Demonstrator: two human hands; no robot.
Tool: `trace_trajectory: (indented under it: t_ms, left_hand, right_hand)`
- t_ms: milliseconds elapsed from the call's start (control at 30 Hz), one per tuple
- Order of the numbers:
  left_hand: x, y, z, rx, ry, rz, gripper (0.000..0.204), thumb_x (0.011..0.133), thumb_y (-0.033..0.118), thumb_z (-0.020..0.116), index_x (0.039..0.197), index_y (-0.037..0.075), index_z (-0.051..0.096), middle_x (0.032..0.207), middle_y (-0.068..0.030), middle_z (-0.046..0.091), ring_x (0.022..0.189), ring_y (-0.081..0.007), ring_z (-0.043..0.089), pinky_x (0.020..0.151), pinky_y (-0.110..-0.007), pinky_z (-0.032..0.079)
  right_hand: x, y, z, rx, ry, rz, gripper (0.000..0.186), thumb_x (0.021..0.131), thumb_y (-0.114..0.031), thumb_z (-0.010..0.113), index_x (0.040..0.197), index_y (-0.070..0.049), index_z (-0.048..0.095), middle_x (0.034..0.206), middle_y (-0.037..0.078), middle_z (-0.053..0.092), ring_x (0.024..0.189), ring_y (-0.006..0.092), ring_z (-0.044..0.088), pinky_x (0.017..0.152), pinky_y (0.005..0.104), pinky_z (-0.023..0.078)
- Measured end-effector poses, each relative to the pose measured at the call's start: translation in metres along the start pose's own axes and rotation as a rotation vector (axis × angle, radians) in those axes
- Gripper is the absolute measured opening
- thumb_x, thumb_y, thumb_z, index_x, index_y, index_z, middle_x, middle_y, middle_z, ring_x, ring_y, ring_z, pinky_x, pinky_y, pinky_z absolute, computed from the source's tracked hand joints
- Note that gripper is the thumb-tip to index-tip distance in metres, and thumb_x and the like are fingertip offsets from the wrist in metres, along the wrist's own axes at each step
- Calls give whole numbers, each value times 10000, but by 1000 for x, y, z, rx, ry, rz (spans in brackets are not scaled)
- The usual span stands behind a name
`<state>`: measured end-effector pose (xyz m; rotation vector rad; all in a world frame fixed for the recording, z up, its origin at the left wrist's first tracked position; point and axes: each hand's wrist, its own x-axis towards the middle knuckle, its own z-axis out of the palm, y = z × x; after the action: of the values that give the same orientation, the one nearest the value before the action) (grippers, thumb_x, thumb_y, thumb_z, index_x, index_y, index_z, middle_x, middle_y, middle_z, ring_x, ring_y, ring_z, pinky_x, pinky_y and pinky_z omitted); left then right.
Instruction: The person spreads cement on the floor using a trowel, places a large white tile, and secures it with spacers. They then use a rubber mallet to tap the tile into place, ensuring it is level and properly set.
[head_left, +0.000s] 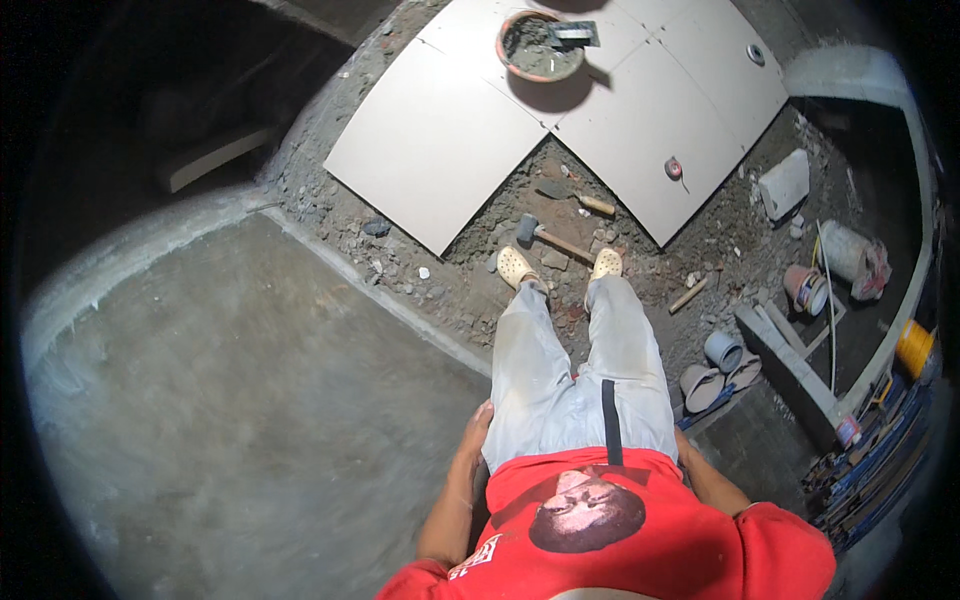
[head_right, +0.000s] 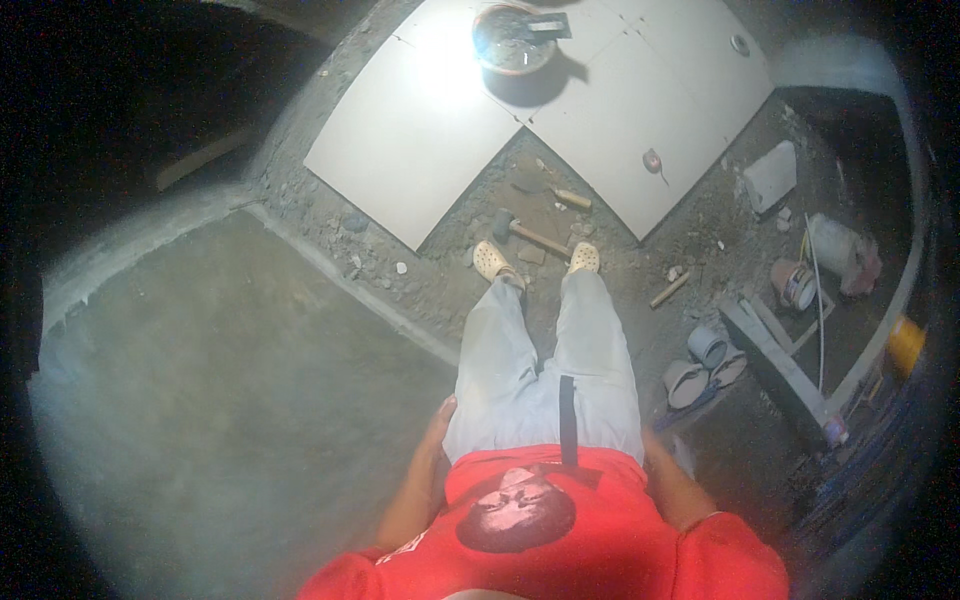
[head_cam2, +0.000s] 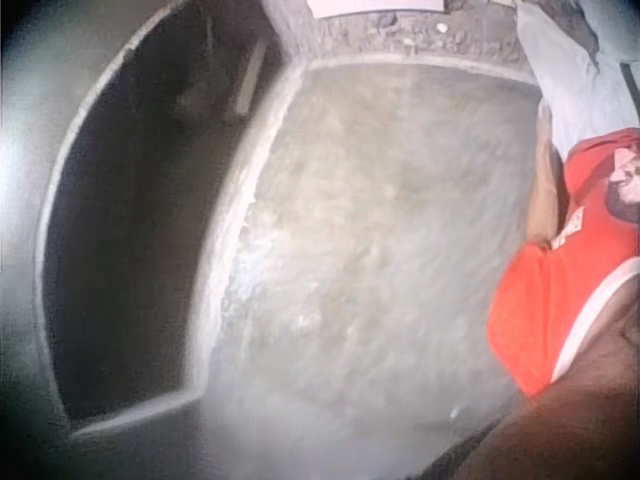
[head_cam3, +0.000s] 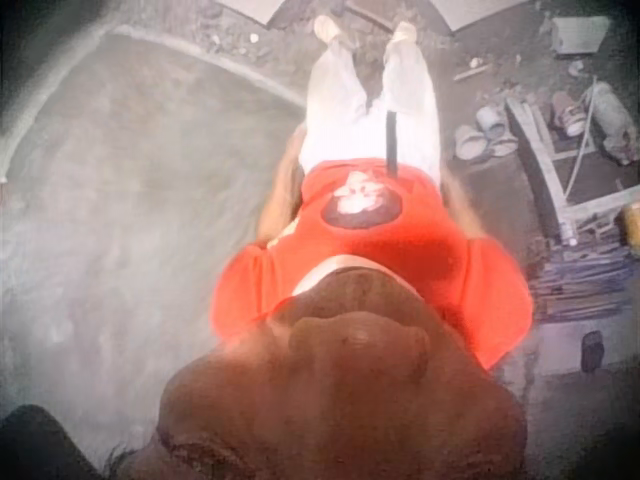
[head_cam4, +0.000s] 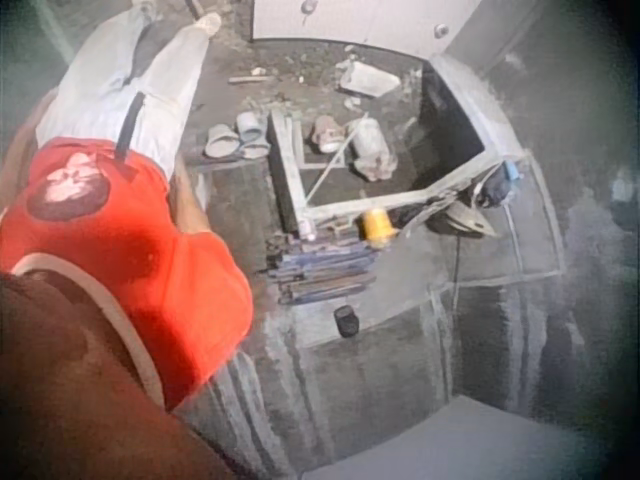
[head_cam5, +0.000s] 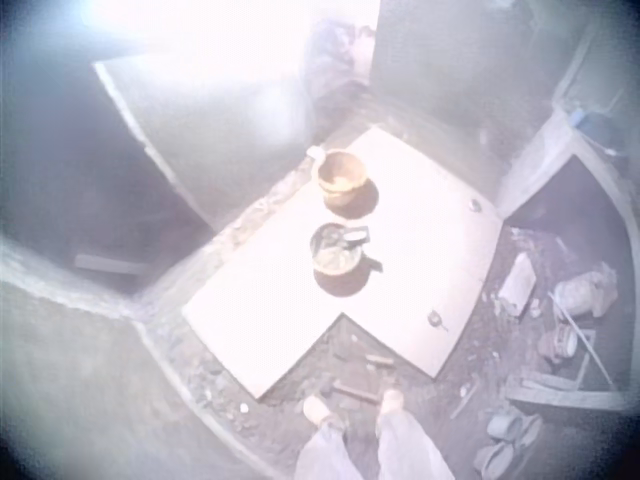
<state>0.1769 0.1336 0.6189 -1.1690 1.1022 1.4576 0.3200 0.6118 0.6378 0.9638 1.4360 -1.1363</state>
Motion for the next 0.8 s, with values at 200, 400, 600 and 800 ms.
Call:
trace_trajectory:
  t_ms: [200, 400, 600, 800]
  left_hand:
    - [-2, 37, 36, 309, 22, -13, 631, 1094, 405, 487, 1561, -14, 421, 1505, -148, 549, 1385, -223, 508, 1159, -357, 390]
    - [-8, 19, 95, 398, 114, 67, 627, 1099, 409, 467, 1551, -23, 418, 1491, -157, 555, 1371, -237, 506, 1169, -364, 363]
    - [10, 6, 99, 389, 104, 114, 664, 1100, 426, 454, 1572, -36, 381, 1544, -187, 505, 1423, -271, 465, 1196, -368, 330]
    - [20, 25, 43, 446, 194, -40, 689, 1087, 511, 446, 1502, -38, 477, 1454, -186, 583, 1359, -282, 526, 1161, -392, 370]
  right_hand:
    - [25, 36, -9, 14, 58, -40, 289, 985, -174, 651, 1210, -17, 740, 1088, 101, 765, 968, 170, 692, 880, 349, 553]
    - [25, 109, -29, 153, 282, 69, 293, 1017, -172, 602, 1240, -27, 726, 1115, 87, 764, 994, 174, 698, 886, 341, 553]
    - [7, 93, -54, 425, 258, 365, 249, 1022, -164, 557, 1173, -54, 722, 1042, 71, 743, 938, 187, 702, 826, 319, 556]
    - [-14, 48, 0, 298, 161, 332, 255, 1002, -173, 627, 1215, -58, 706, 1087, 47, 746, 959, 189, 695, 852, 336, 557]
